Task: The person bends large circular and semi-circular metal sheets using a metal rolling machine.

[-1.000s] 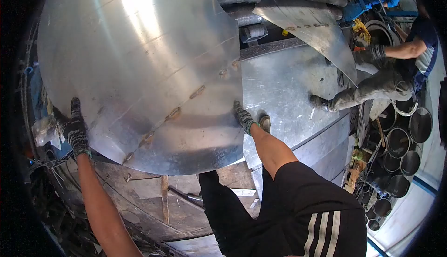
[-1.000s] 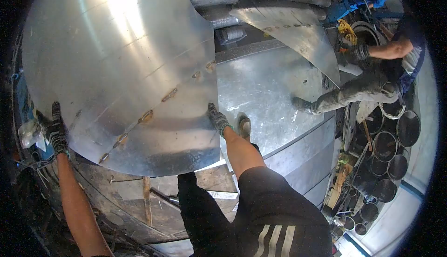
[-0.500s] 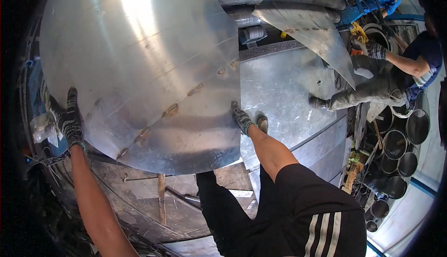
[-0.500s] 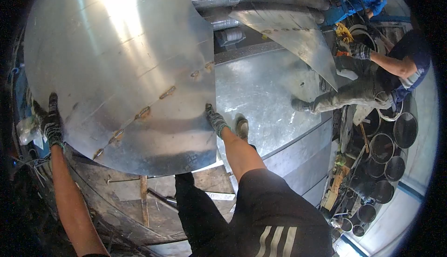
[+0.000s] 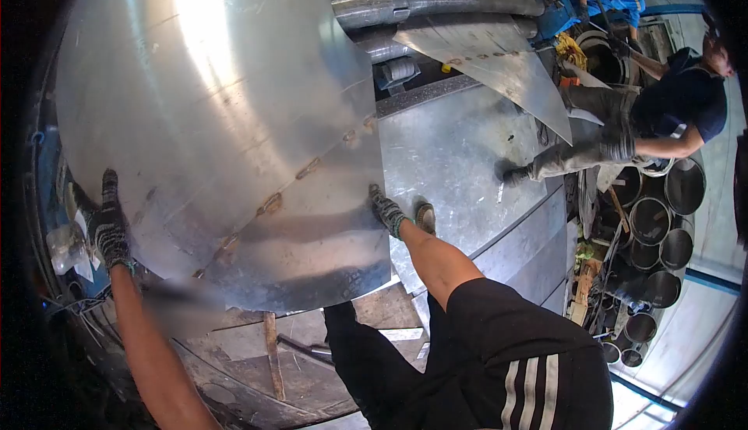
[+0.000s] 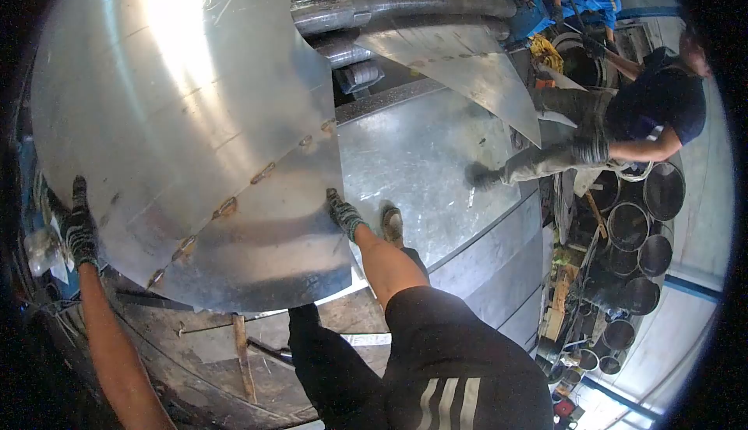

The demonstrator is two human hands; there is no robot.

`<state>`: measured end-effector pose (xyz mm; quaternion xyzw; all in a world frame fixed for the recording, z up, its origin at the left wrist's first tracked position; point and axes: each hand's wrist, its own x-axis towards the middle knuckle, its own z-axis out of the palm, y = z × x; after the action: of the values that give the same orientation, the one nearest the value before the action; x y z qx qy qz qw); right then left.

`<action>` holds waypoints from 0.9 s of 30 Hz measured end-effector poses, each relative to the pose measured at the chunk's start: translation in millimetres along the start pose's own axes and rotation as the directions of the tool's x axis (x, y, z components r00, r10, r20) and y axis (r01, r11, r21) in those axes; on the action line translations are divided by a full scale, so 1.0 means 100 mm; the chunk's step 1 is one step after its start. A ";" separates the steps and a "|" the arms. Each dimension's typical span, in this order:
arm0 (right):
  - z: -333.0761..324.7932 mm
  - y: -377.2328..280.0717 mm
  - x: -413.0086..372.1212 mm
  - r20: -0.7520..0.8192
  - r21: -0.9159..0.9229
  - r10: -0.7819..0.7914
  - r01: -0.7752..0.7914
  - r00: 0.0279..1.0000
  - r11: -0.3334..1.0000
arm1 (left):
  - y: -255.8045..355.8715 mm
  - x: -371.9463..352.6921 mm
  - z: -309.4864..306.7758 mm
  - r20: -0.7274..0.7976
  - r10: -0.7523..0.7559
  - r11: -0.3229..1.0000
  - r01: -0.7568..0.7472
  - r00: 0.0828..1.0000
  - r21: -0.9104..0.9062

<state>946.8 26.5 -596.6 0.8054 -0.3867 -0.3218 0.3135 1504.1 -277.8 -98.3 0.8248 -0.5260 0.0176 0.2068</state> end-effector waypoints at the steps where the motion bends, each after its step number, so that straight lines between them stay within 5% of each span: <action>1: -0.01 0.01 -0.01 -0.004 -0.011 -0.007 0.007 1.000 1.000 | -0.04 0.01 0.02 -0.009 0.022 0.999 -0.022 1.000 -0.042; 6: 0.00 0.05 -0.02 -0.019 -0.071 -0.020 0.019 1.000 0.997 | -0.12 0.07 0.04 -0.031 0.106 0.992 -0.104 0.994 0.066; 9: 0.01 0.09 -0.04 -0.113 -0.299 0.075 -0.106 0.991 0.948 | -0.08 0.07 0.03 0.010 0.034 0.993 -0.035 0.999 0.116; 10: -0.01 0.05 -0.02 0.004 -0.112 -0.035 0.036 0.999 0.993 | -0.08 0.07 0.04 -0.004 0.049 0.992 -0.049 0.999 0.118; 13: -0.07 0.06 0.06 -0.094 0.194 -0.007 0.025 0.996 0.981 | -0.03 0.04 -0.04 0.000 0.051 0.995 -0.051 0.999 0.087; 15: -0.31 0.40 0.04 0.057 0.033 -0.182 0.180 0.982 0.983 | 0.03 0.03 -0.03 0.027 0.040 0.999 -0.041 0.999 0.036; 18: -0.88 1.02 0.17 0.216 0.057 -0.408 0.406 0.887 0.912 | -0.01 0.02 0.00 0.004 0.048 0.999 -0.048 0.999 -0.016; 22: -0.38 0.53 0.05 -0.072 -0.023 -0.131 0.130 0.989 0.991 | 0.03 0.01 -0.02 0.016 0.030 0.999 -0.030 0.999 -0.012; 27: -0.32 0.47 -0.01 0.021 -0.089 -0.188 0.189 0.982 0.978 | -0.08 0.07 0.04 0.032 0.028 0.999 -0.027 0.999 -0.045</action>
<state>950.5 11.6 -542.0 0.8215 -0.2956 -0.3720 0.3153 1513.9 -282.4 -102.7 0.8127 -0.5410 -0.0048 0.2162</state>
